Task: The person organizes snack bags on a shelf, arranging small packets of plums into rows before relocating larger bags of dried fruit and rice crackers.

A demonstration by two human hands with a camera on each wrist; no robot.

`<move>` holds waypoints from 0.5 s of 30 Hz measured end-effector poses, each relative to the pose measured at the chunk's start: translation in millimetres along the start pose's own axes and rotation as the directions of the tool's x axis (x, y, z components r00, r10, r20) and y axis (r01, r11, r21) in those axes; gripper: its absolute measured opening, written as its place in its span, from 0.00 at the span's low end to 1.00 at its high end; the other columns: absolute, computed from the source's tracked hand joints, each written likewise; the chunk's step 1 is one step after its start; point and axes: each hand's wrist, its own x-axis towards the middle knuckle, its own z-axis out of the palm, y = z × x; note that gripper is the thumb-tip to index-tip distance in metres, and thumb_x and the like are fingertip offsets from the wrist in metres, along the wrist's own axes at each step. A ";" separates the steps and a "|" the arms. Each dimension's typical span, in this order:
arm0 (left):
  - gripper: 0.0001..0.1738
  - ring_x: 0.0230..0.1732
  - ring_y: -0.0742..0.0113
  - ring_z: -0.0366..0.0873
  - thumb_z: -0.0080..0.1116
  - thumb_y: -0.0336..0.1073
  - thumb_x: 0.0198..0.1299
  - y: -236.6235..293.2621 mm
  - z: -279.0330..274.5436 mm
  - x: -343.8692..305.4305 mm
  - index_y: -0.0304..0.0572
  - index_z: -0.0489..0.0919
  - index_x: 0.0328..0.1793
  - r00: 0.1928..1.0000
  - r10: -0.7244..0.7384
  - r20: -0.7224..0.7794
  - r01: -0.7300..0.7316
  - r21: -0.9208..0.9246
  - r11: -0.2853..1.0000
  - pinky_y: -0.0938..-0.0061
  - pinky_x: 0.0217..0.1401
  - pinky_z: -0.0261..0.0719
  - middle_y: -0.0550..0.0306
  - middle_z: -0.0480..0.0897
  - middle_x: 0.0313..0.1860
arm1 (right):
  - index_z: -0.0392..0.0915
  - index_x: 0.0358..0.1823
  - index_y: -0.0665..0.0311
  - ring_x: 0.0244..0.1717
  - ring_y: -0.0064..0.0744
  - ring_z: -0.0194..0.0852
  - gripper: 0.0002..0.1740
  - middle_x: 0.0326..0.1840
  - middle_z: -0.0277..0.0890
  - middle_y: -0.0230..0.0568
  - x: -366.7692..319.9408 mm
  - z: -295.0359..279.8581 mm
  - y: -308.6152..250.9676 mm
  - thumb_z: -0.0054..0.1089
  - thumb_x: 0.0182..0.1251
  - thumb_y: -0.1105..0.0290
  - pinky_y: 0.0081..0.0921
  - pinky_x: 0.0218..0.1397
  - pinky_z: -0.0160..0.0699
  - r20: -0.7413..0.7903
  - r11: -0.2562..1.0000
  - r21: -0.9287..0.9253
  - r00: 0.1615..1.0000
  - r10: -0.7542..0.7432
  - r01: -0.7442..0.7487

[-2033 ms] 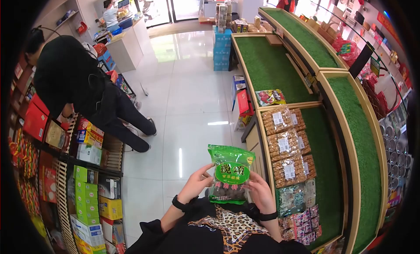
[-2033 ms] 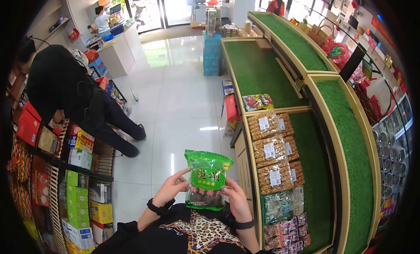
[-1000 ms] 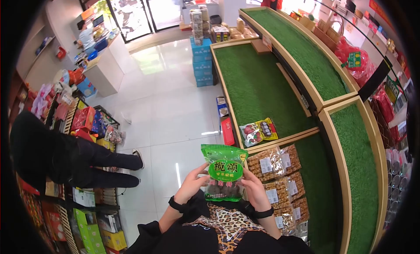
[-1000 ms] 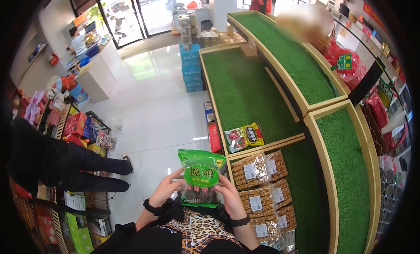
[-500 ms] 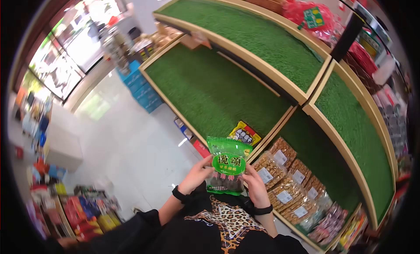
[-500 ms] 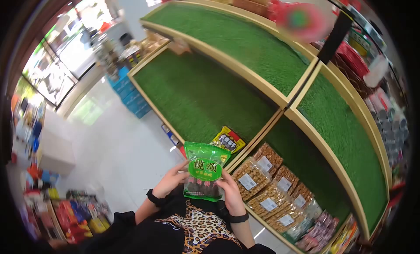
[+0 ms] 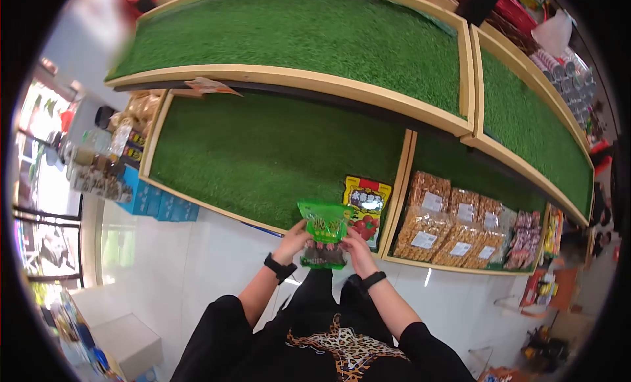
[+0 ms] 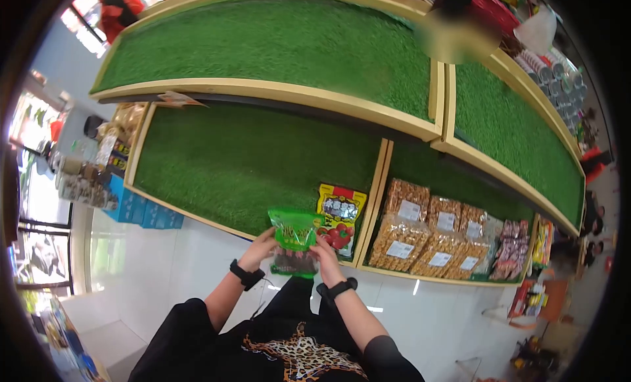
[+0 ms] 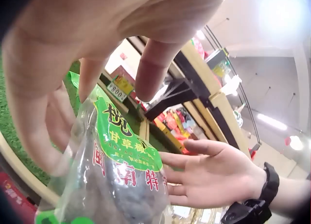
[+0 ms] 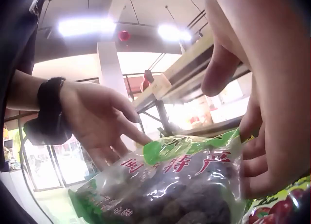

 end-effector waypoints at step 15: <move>0.40 0.64 0.38 0.53 0.58 0.48 0.41 -96.8 -2.1 105.0 0.54 0.61 0.65 0.929 0.369 -0.017 -0.149 0.896 0.418 0.59 0.64 0.57 0.32 0.53 0.65 | 0.67 0.54 0.59 0.48 0.25 0.69 0.20 0.46 0.72 0.35 16.7 -40.9 27.6 0.48 0.60 0.62 0.23 0.47 0.65 -0.145 0.970 -0.219 0.987 0.070 -0.102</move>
